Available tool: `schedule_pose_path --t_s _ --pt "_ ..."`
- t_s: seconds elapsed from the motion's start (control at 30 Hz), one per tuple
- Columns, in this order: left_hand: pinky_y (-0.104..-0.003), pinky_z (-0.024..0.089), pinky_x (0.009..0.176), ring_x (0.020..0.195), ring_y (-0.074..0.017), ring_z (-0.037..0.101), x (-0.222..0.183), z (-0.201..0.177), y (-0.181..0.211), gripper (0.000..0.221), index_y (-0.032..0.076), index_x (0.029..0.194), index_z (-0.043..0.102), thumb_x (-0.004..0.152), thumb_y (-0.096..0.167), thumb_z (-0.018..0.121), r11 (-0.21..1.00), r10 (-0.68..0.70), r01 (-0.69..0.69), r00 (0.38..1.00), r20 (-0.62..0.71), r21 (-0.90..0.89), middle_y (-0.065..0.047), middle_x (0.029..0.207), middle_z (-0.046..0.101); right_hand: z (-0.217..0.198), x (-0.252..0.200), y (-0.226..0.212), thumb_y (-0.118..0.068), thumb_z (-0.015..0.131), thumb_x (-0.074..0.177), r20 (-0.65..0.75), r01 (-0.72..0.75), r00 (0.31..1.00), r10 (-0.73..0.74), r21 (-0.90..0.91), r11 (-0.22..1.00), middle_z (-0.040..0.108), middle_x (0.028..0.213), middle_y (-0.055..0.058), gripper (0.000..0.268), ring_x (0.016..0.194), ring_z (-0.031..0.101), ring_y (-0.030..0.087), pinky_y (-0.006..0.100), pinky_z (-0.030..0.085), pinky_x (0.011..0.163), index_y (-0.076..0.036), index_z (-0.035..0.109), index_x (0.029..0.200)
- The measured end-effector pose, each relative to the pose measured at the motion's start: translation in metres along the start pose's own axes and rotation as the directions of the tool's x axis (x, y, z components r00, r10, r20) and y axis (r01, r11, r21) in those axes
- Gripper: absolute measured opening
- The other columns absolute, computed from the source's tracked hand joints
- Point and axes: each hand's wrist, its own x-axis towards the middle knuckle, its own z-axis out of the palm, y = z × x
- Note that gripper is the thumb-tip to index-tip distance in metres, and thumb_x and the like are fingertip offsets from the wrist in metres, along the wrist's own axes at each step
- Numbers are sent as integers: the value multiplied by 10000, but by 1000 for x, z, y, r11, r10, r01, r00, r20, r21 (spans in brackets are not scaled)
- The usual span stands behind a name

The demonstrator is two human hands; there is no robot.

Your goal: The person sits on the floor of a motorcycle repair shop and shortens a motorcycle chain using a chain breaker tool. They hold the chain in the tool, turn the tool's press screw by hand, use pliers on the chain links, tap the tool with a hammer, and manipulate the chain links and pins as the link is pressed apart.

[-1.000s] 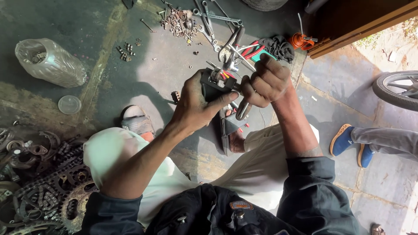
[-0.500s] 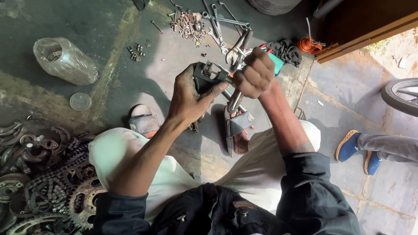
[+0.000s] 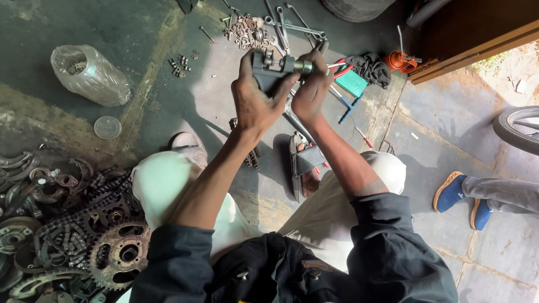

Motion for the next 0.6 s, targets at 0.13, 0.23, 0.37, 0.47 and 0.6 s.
schedule_pose_path --t_s 0.13,0.23,0.37,0.47,0.6 --pt "-368 663 786 887 -287 798 2 6 -22 798 -118 1362 440 901 392 844 994 -4 2 1000 21 106 -219 1006 755 0 -15 20 -583 230 1165 -114 -154 982 149 -38 987 508 923 96 713 795 467 226 412 466 666 49 541 1053" --pt "-394 637 818 951 -355 765 5 10 -40 795 -102 1387 434 903 360 864 970 145 -134 989 -40 200 -287 1072 720 -1 -5 23 -692 276 1100 139 -632 752 644 432 644 449 732 -15 710 603 359 113 283 307 510 -35 508 959" --pt "-380 633 809 918 -299 791 -20 21 -69 717 -36 1360 492 924 388 873 998 -11 13 999 -37 55 -187 1049 758 -12 -1 0 -682 364 1056 267 -796 550 791 455 399 434 725 -21 697 578 376 86 256 314 507 -26 538 1213" --pt "-341 549 598 688 -213 679 -17 16 -45 616 25 1262 530 899 415 840 922 -379 376 925 -22 -89 -105 893 710 -21 3 -31 -540 495 1005 362 -859 486 795 366 358 440 739 -16 657 562 403 95 266 378 505 -75 366 1451" --pt "-249 417 344 430 -70 493 -4 -3 -10 460 88 1047 480 885 405 772 619 -681 712 697 225 -331 4 657 567 -44 0 -55 -160 733 979 524 -595 755 393 296 748 534 940 46 961 801 504 118 270 459 705 -83 54 1655"
